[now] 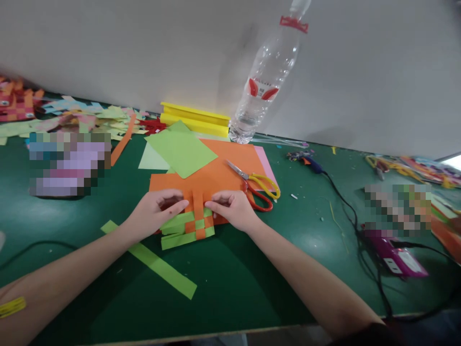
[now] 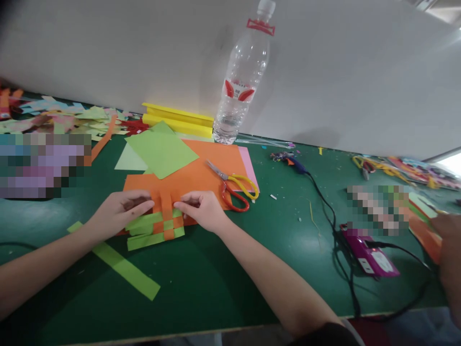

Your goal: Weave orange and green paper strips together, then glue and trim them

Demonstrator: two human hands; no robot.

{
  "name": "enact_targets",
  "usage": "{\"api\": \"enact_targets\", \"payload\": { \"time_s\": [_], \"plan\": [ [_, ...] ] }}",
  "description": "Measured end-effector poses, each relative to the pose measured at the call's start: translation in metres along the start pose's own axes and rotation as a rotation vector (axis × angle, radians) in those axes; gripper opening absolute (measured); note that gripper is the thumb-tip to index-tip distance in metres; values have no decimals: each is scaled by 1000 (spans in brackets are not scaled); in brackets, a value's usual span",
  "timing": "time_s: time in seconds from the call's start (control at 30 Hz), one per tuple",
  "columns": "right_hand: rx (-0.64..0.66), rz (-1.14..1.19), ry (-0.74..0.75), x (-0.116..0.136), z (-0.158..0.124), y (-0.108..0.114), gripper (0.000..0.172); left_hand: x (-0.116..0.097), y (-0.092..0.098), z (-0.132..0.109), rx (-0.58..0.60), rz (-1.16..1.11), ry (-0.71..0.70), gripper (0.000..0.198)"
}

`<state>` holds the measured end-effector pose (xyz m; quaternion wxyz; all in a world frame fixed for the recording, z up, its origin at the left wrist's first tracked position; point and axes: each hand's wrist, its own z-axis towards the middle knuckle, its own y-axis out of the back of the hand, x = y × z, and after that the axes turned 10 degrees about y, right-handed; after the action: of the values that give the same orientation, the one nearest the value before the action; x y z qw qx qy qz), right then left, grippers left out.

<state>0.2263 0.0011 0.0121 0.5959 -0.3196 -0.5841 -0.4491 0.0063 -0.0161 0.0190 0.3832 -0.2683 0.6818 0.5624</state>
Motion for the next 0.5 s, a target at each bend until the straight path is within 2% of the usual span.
{"api": "enact_targets", "payload": {
  "time_s": [0.1, 0.5],
  "plan": [
    [46, 2, 10, -3, -1, -1, 23, -2, -2, 0, 38, -8, 5, 31],
    [115, 61, -62, -6, -3, -3, 21, 2, -3, 1, 69, 13, 27, 29]
  ]
}}
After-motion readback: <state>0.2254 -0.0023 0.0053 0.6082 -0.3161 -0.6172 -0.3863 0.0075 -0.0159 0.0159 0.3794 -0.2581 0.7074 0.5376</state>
